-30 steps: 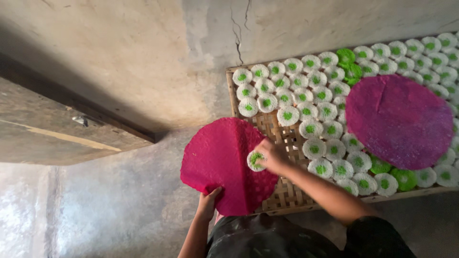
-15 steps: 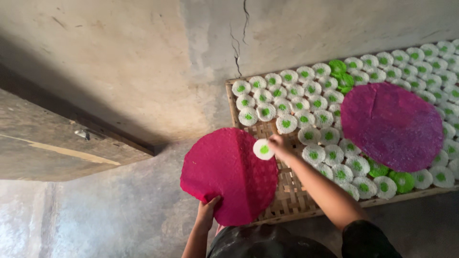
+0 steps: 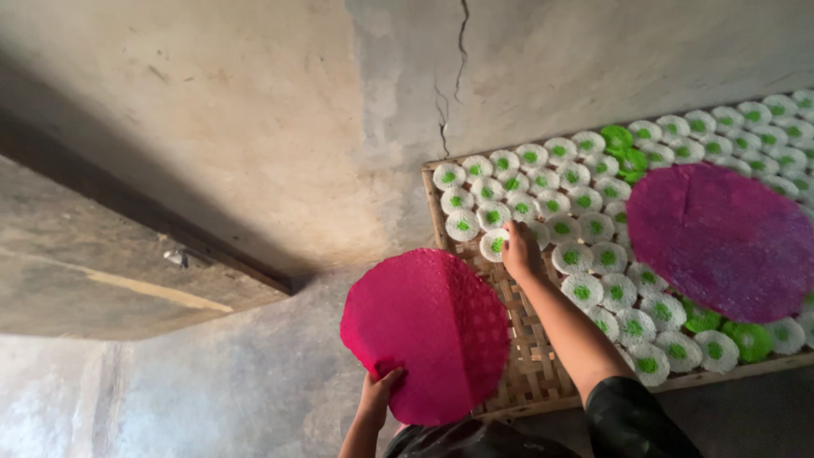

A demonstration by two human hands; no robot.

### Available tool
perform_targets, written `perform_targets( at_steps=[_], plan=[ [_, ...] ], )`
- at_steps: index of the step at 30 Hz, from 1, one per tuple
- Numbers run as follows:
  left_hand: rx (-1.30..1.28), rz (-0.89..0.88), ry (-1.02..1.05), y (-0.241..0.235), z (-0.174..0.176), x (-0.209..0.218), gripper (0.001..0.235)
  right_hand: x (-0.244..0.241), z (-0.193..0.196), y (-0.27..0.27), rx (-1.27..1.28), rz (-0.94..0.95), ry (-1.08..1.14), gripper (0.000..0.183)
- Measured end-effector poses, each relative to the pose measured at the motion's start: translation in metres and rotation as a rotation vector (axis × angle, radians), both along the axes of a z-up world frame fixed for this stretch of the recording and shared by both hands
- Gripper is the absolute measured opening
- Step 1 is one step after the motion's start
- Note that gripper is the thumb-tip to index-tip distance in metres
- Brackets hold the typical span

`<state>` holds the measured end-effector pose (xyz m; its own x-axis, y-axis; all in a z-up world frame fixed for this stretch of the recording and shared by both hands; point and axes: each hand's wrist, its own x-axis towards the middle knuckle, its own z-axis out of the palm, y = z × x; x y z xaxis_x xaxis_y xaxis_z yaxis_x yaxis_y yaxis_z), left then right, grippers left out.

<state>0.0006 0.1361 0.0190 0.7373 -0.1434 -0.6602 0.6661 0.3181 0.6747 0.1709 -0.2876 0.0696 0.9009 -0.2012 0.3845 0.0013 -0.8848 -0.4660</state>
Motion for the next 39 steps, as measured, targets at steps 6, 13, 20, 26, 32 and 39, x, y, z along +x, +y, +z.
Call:
perform_targets(
  at_steps=[6,13,20,26,32,39],
  plan=[
    [0.031,-0.058,-0.108,-0.004,0.035,0.031,0.032,-0.019,0.030,0.026,-0.069,-0.147,-0.112,0.042],
    [-0.018,-0.217,-0.238,-0.109,0.118,0.078,0.047,-0.151,0.155,0.075,0.854,0.528,0.301,0.054],
    [0.186,-1.168,-1.406,-0.298,0.222,0.020,0.112,-0.251,0.180,-0.039,0.761,-0.251,-0.034,0.054],
    [-0.183,-1.326,-1.085,-0.442,0.220,-0.051,0.056,-0.393,0.127,-0.209,0.941,-0.601,-0.317,0.032],
    [0.159,-0.563,-1.107,-0.602,0.123,0.012,0.025,-0.545,0.195,-0.304,1.341,-0.967,-0.212,0.053],
    [1.159,-0.564,-0.821,-0.645,0.069,0.095,0.079,-0.625,0.187,-0.418,1.220,-1.323,0.096,0.060]
  ],
)
